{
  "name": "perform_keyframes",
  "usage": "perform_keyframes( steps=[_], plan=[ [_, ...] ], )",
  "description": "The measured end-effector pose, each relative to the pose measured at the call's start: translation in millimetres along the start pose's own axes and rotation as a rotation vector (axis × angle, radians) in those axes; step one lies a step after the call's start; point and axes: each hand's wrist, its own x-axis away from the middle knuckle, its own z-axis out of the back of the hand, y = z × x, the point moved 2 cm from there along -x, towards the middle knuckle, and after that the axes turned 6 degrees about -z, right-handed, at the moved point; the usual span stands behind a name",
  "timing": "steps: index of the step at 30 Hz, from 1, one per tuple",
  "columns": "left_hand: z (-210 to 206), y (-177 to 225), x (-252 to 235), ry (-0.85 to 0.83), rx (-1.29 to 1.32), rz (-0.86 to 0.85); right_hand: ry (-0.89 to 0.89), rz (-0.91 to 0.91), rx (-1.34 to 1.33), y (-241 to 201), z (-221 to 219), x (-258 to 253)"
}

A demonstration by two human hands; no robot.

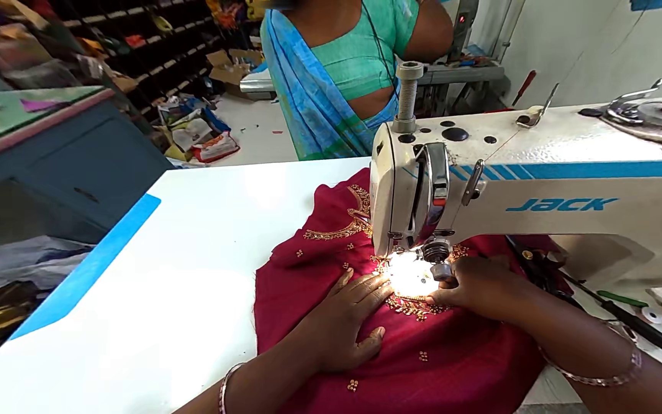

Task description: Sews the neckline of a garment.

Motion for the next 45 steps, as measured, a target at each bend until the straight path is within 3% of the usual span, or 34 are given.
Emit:
perform_keyframes(
  steps=[15,19,22,26,45],
  plan=[
    [11,-28,-6,0.022,-0.004,-0.167,0.096,0.017,-0.034,-8,-7,1],
    [24,1,-10,-0.133,-0.016,0.071,0.095,0.023,-0.009,-12,-7,6],
    [13,35,-8,0.008,0.040,0.224,0.076,0.047,-0.035,-11,-6,6],
    [-17,36,0,0.225,-0.012,0.158,0.047,0.068,-0.039,-9,-4,8],
    [-14,25,6,0.157,-0.101,0.074,0.007,0.067,0.003,0,-1,3]
  ],
)
